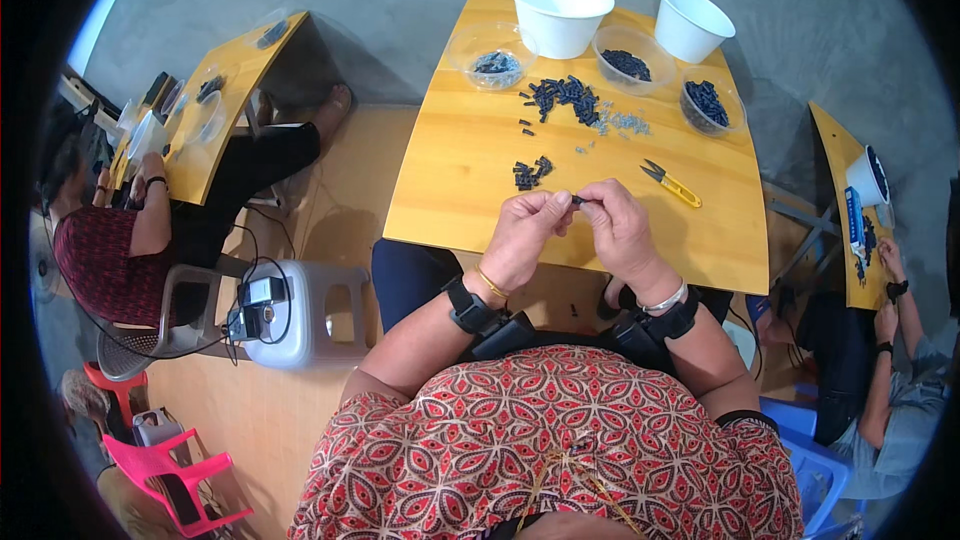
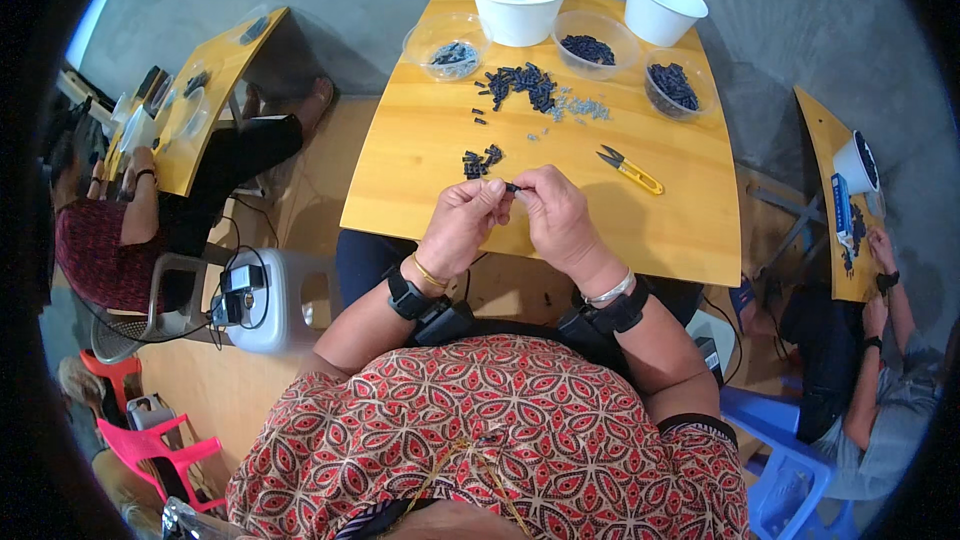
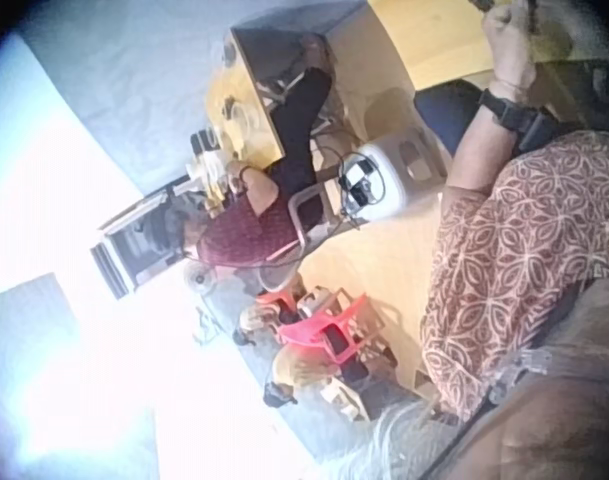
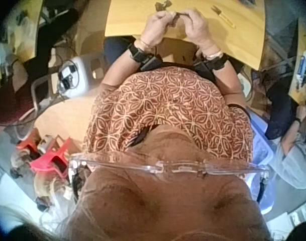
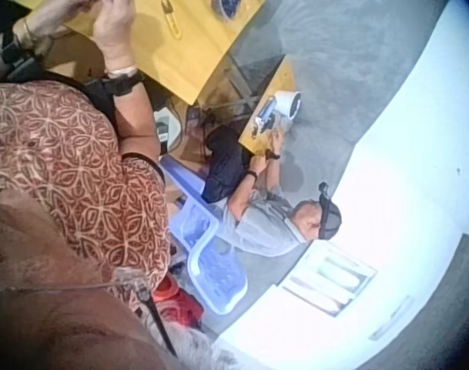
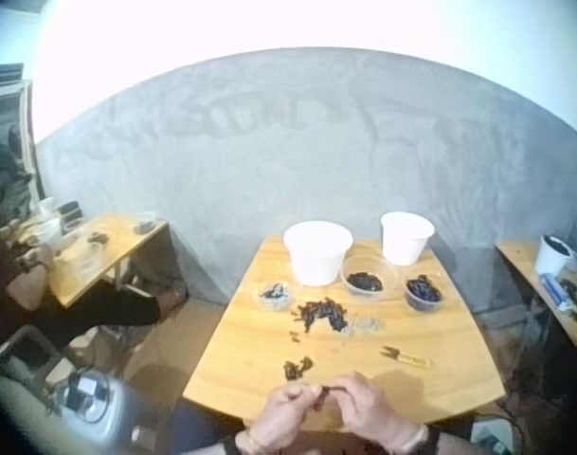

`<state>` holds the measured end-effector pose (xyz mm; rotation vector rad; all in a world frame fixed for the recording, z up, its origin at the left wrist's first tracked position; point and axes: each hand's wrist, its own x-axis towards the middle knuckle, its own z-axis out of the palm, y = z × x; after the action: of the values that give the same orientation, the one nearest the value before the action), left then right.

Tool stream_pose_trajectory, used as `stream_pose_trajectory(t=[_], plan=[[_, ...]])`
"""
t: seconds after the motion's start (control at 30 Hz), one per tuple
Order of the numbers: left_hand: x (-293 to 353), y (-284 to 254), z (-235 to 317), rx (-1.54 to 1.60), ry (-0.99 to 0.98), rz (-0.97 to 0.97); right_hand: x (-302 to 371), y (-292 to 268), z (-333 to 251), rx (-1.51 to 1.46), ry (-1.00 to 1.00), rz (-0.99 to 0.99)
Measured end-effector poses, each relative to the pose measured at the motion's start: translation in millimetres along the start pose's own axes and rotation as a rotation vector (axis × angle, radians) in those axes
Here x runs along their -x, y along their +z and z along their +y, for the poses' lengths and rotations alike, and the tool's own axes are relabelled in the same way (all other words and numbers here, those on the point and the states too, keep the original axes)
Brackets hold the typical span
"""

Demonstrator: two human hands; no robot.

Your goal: Assembling small plastic components using pliers to trim excess material.

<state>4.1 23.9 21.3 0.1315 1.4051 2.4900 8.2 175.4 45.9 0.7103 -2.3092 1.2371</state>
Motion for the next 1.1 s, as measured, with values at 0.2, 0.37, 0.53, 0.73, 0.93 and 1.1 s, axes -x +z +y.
stream_pose_trajectory(t=[0.2,0.37,0.53,0.73,0.93,1.1], plan=[[6.4,-3.7,7.9,-0.064,0.037,-0.002,-2.2,-9.2,1.7,-0.280,0.219,-0.084],[2.6,-4.0,4.0,-0.063,0.076,0.038,-3.4,-15.5,9.3,-0.332,0.289,-0.005],[2.8,-0.6,4.0,-0.247,0.018,0.058,-8.0,-11.7,-4.8,-0.035,0.056,-0.101],[1.9,-28.2,4.2,-0.457,0.352,0.237,-27.3,-59.5,54.6,0.226,0.180,0.073],[-8.2,-50.5,21.3,-1.148,0.540,0.324,-66.3,-147.3,146.6,0.530,0.273,0.311],[-8.7,-47.4,21.2,-1.542,0.370,0.219,-86.7,-112.0,138.6,0.645,-0.022,0.171]])
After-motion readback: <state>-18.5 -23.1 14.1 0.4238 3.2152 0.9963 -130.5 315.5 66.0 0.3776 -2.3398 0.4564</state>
